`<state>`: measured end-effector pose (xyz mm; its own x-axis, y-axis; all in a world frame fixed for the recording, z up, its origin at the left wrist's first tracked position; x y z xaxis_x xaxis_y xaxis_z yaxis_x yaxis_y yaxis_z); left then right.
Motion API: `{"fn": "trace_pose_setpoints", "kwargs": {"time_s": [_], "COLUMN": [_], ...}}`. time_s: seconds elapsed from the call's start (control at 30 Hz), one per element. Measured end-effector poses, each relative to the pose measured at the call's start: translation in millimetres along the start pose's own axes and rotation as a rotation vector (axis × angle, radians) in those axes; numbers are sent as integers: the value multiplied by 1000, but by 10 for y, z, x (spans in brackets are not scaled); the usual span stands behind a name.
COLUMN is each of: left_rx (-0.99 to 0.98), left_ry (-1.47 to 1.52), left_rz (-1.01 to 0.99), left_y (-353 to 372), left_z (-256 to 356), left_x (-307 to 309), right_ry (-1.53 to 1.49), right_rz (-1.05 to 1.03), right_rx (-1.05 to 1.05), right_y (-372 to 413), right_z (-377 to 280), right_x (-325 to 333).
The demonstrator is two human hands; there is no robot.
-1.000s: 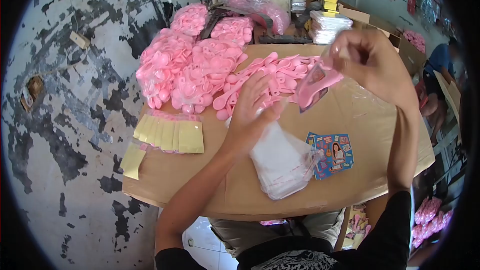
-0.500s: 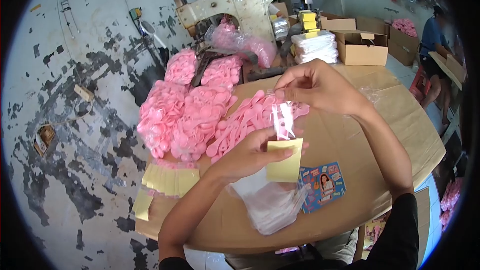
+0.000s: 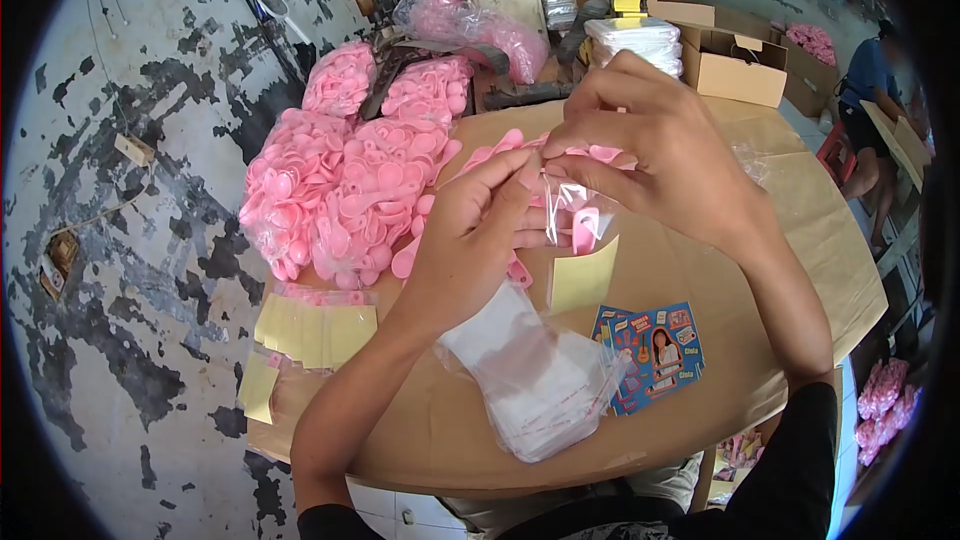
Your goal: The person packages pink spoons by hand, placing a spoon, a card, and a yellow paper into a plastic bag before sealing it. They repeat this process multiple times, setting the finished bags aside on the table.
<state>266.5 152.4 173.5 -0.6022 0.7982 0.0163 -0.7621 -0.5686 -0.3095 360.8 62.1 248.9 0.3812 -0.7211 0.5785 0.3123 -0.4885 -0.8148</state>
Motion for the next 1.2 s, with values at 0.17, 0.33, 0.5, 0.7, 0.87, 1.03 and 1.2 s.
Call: {"fn": "trace_pose_setpoints", "kwargs": {"time_s": [0.17, 0.33, 0.5, 0.7, 0.87, 1.03, 1.2], "left_rx": [-80, -41, -85, -95, -96, -45, -57], "left_ry": [29, -151, -327, -446, -187, 21, -74], "left_rz": [-58, -90, -72, -147, -52, 36, 43], "left_y": [2, 63, 83, 69, 34, -43, -17], "left_z": [23, 92, 81, -4, 83, 160, 202], "left_x": [-44, -78, -86, -78, -24, 218, 248], "right_ry": [83, 106, 152, 100, -314, -938, 708], "right_rz": [-20, 2, -132, -173, 78, -131, -526], "right_rx": [15, 33, 22, -36, -362, -573, -466], "right_y": [-3, 18, 59, 78, 103, 576, 1826], "right_z": [-8, -29, 2, 98, 559, 1400, 2116], "right_x": [-24, -16, -115, -193, 104, 499, 316]}}
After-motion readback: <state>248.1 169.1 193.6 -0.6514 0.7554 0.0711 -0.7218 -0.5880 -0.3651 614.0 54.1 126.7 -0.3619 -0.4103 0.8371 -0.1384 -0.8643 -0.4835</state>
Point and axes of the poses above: each hand's wrist, its own y-axis away from the middle knuckle, its own x-axis out of the back of the hand, z = x × y, the point moved 8 cm from there along -y, towards the middle knuckle, and after that the axes turned 1 degree about y, right-handed, at the moved point
